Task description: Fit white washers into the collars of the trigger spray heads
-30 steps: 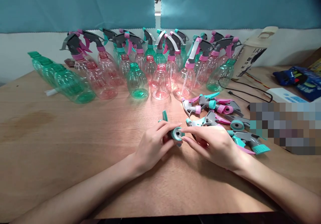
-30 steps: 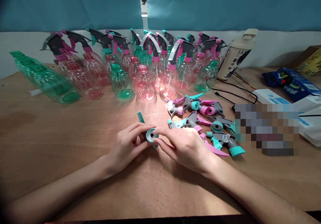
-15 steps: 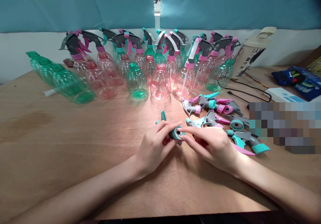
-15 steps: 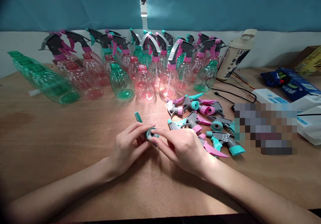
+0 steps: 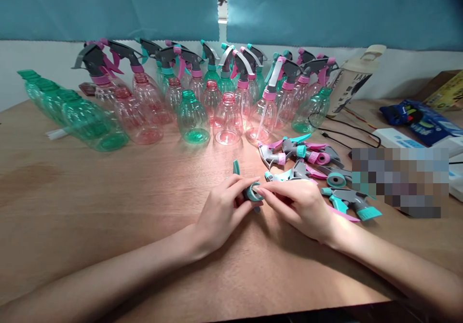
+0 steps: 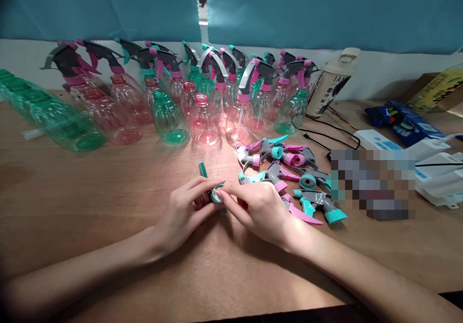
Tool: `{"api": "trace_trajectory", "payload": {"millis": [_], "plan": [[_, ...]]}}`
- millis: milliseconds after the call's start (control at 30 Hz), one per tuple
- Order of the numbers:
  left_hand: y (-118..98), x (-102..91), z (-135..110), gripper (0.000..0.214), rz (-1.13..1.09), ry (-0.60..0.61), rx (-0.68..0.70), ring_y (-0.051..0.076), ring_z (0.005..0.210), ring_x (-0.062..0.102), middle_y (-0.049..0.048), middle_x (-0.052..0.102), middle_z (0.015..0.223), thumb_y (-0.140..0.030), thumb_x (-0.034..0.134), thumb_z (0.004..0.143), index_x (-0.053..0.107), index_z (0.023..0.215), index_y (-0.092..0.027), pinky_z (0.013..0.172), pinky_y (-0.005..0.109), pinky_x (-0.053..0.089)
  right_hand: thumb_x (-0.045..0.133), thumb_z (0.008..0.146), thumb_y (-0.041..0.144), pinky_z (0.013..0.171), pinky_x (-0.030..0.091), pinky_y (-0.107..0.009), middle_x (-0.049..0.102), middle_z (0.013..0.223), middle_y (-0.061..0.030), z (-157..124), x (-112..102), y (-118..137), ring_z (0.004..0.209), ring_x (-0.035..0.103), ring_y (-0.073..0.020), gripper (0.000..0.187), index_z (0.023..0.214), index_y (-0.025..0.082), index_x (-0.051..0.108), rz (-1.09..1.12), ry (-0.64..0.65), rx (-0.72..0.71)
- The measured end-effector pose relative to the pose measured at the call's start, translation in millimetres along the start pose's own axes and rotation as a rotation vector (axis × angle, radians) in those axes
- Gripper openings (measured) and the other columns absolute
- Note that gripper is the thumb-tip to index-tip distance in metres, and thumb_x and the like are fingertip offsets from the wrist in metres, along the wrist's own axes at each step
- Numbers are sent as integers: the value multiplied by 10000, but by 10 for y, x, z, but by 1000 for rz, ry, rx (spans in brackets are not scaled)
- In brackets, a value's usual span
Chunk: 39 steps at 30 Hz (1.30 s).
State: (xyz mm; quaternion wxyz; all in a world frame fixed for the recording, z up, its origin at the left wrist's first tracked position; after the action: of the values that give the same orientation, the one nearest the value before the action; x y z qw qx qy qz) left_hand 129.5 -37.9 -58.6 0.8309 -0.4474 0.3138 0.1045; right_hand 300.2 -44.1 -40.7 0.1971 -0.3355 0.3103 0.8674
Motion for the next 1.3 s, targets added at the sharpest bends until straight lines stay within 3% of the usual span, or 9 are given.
{"api": "trace_trajectory", "payload": {"millis": [267,667,767,867,1000,1100,1300], "plan": [[14,-9,-2,340,-14,48,-1,135,766,604,43,637,1000,-115,604,866,599,1197,-188,706,268,530,505,937,224,498,376,-195,584,548,18,44,-17,-52,470,488,-75,301,690,151,662,108,46,47],[34,-13,52,397,-90,127,-40,102,693,560,21,618,978,-66,609,845,619,1208,-227,670,231,504,535,927,238,554,419,-196,687,690,9,26,-8,-136,568,572,-93,219,794,167,693,241,110,243],[42,-19,58,407,-109,155,-57,102,684,553,19,611,964,-64,596,849,622,1212,-243,647,226,494,530,931,244,588,444,-195,718,754,-3,26,-10,-135,618,617,-103,202,835,171,692,260,97,254],[52,-19,62,415,-136,169,-54,94,673,546,20,608,979,-50,585,847,623,1211,-246,634,218,485,487,951,251,544,430,-185,676,660,5,31,-22,-92,553,583,-91,275,766,166,671,233,102,205],[68,-21,74,374,-140,133,-74,86,638,526,11,612,960,-88,598,852,626,1192,-241,607,213,477,454,963,251,530,423,-193,654,624,3,6,-47,-66,520,565,-91,306,758,168,667,148,66,115],[68,-24,82,319,-117,92,-100,89,632,524,-5,607,892,-111,623,843,637,1141,-224,592,207,467,480,954,261,548,428,-210,695,676,-15,-13,-67,-98,547,596,-106,266,824,170,693,80,34,146],[54,-40,74,196,-19,-3,-148,99,635,529,-16,573,808,-97,644,818,643,993,-185,583,211,452,365,1004,257,428,391,-200,574,484,56,16,-62,-39,365,489,-85,337,924,197,687,175,240,280]]}}
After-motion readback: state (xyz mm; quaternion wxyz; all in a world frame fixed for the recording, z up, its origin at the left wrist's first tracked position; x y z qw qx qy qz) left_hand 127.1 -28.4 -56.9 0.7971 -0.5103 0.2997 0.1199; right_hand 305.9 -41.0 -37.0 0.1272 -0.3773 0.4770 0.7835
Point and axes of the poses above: each hand's wrist, its own z-axis towards the middle knuckle, its own x-axis out of the palm, y = z × x, the point moved 2 cm from there along z, towards the middle knuckle
